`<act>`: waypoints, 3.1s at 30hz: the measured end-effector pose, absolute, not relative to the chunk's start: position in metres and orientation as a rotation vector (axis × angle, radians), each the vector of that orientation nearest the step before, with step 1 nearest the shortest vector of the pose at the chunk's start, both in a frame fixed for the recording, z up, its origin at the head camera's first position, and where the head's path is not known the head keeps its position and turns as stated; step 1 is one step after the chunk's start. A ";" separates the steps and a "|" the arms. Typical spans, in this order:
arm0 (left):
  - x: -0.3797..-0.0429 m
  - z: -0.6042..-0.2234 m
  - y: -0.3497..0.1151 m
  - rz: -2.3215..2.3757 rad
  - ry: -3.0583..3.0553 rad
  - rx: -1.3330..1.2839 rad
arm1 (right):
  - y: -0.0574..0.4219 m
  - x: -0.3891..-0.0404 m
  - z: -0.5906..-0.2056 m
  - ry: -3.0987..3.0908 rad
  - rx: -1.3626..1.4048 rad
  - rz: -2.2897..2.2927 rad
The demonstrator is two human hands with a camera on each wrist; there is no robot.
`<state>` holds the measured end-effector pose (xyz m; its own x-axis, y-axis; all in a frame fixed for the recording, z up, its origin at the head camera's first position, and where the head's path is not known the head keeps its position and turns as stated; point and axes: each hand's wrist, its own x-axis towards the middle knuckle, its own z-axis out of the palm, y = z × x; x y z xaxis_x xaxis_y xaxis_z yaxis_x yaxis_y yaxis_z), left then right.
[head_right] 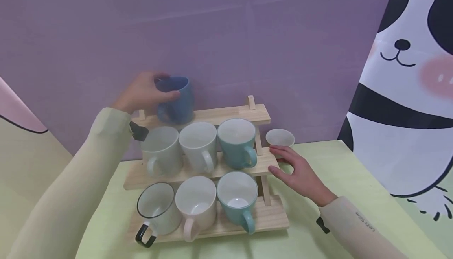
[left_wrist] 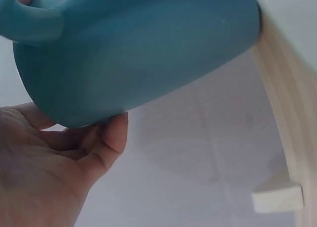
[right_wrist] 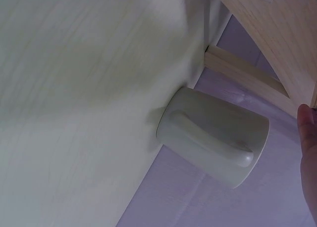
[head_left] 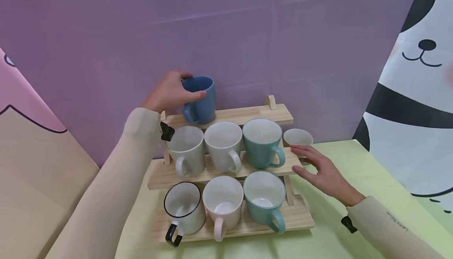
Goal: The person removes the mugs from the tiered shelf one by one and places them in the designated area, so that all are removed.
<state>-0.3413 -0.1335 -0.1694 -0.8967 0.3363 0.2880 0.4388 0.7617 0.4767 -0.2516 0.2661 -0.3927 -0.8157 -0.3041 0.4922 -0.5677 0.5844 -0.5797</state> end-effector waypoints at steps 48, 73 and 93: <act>-0.266 -0.173 -0.292 -0.557 -2.710 -0.309 | 0.275 -0.245 -0.396 -2.482 0.625 1.105; -0.322 -0.331 -0.310 -0.517 -2.919 -0.303 | 0.280 -0.243 -0.394 -2.497 0.624 1.093; -0.342 -0.377 -0.296 -0.604 -2.893 -0.314 | 0.280 -0.240 -0.391 -2.530 0.625 1.045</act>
<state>-0.3420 -0.2965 -0.3771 -0.9634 0.1701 0.2071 0.2388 0.8958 0.3748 -0.2401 0.2796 -0.3910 -0.8486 -0.2678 0.4563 -0.5118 0.6342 -0.5795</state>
